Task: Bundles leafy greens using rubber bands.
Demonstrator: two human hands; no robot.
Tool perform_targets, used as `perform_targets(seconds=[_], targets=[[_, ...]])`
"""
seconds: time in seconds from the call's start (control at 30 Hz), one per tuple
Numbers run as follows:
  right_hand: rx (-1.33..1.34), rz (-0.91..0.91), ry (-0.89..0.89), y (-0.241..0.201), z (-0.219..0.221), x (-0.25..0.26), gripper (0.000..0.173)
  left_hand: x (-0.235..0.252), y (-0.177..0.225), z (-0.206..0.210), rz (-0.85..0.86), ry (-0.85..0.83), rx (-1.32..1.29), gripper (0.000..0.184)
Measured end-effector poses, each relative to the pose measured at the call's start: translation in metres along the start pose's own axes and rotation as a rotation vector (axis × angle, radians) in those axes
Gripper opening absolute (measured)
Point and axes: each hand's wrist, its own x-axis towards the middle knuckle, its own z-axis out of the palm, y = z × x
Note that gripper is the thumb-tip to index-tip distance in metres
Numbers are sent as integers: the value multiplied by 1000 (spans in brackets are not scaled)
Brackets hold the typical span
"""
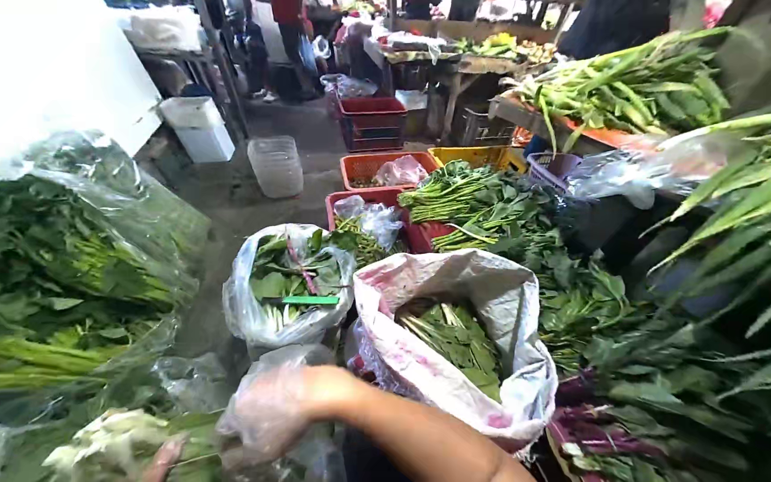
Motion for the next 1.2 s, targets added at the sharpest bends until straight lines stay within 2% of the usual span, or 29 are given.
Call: perform_targets(seconds=[0.03, 0.07, 0.1, 0.17, 0.23, 0.3, 0.37, 0.43, 0.5, 0.6, 0.67, 0.7, 0.77, 0.83, 0.97, 1.07, 1.13, 1.2], targets=[[266, -174, 68, 6, -3, -17, 23, -2, 0, 5, -16, -24, 19, 70], [605, -345, 162, 10, -2, -28, 27, -5, -1, 12, -28, -40, 25, 67], [923, -452, 238, 13, -1, -33, 38, -8, -2, 21, -70, -28, 34, 75], [1351, -481, 441, 26, 2, -30, 49, -9, -3, 43, -112, 79, 14, 92], [1511, -451, 643, 50, 13, -20, 50, -8, 3, 55, -103, 138, 1, 105], [1564, -444, 741, 70, 27, -14, 66, -9, 16, 60, -43, 190, 21, 111], [1501, -371, 780, 81, 36, -9, 83, -10, 25, 59, 12, 203, 122, 114], [1097, -171, 727, 78, 36, -3, 90, -15, 38, 52, 5, 142, 355, 114], [685, -83, 544, 65, 26, 7, 98, -14, 35, 47, 95, 49, 572, 108], [417, -99, 240, 44, 11, 28, 98, -13, 33, 43, 198, -56, 722, 104], [369, -94, 192, 40, 9, 33, 112, -13, 42, 37, 39, -99, 728, 108], [359, -112, 240, 41, 11, 33, 118, -12, 47, 33, -47, -104, 710, 109], [379, -143, 448, 46, 17, 28, 121, -8, 57, 26, -202, -96, 686, 109], [362, -168, 638, 45, 27, 20, 127, -3, 51, 21, -268, -65, 679, 104], [403, -299, 826, 22, 68, 9, 129, 3, 20, 18, -275, 61, 273, 95], [494, -380, 924, 13, 96, 5, 127, 3, 16, 24, -302, 103, -16, 85], [550, -369, 938, 12, 105, 3, 124, -1, 15, 29, -295, 122, -129, 77], [584, -253, 954, 22, 104, 6, 124, -6, 8, 33, -197, 150, -121, 85]])
